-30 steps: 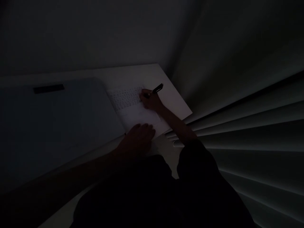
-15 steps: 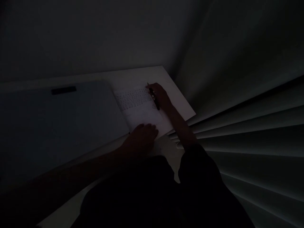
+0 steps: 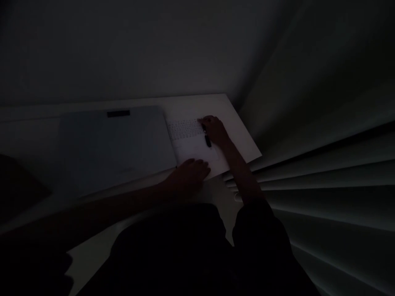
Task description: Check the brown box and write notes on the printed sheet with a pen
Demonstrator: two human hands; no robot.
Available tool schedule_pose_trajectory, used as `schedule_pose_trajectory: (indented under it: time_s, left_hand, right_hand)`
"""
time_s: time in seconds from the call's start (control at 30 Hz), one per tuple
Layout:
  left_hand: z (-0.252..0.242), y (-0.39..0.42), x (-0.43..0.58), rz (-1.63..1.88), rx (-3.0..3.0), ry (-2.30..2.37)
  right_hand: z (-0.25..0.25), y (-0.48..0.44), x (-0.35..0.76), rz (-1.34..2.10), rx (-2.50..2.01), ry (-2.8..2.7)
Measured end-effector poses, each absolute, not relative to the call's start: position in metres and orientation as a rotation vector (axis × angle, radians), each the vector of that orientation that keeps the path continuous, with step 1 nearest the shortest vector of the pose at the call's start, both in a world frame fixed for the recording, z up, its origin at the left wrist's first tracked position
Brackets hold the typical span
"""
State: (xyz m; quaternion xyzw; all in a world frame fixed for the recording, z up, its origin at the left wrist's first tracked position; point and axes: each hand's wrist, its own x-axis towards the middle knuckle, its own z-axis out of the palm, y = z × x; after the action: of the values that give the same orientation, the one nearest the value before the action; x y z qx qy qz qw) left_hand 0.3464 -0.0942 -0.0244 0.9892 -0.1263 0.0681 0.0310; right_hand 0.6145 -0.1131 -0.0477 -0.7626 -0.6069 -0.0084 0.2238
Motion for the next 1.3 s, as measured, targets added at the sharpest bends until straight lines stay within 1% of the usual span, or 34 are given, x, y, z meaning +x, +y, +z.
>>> schedule_pose_trajectory:
  time_s: [0.17, 0.37, 0.53, 0.63, 0.73, 0.83, 0.9, 0.97, 1.07, 1.17, 1.3]
  left_hand:
    - [-0.025, -0.096, 0.345, 0.252, 3.094, -0.422]
    - [-0.023, -0.093, 0.326, 0.629, 3.205, -0.47]
    - [-0.009, -0.078, 0.285, 0.736, 3.257, -0.29]
    - [-0.002, -0.065, 0.252, 0.822, 3.24, -0.089]
    - [0.001, -0.053, 0.218, 0.973, 3.201, 0.198]
    - [0.002, -0.046, 0.185, 1.125, 3.144, 0.518]
    - [0.004, -0.043, 0.163, 1.168, 3.097, 0.715]
    - [0.006, -0.042, 0.14, 1.231, 3.058, 0.889]
    - [0.008, -0.039, 0.105, 1.444, 2.989, 1.092]
    - [0.006, -0.035, 0.069, 1.681, 2.883, 1.226]
    - [0.004, -0.033, 0.024, 1.875, 2.708, 1.503]
  right_hand:
    - [-0.04, -0.121, 0.609, 0.011, -2.027, -1.557]
    - [-0.04, -0.12, 0.609, -0.054, -2.002, -1.486]
    - [-0.036, -0.118, 0.603, -0.107, -2.047, -1.438]
    - [-0.035, -0.115, 0.601, -0.226, -2.048, -1.445]
    - [-0.034, -0.113, 0.599, -0.341, -2.018, -1.655]
    - [-0.028, -0.112, 0.587, -0.331, -1.961, -1.495]
    - [-0.019, -0.112, 0.571, -0.316, -1.907, -1.517]
    - [-0.01, -0.111, 0.549, -0.277, -1.845, -1.595]
    - [0.005, -0.106, 0.506, -0.18, -1.743, -1.713]
    - [0.016, -0.093, 0.464, -0.036, -1.608, -1.838]
    - [0.031, -0.068, 0.415, 0.213, -1.396, -1.898]
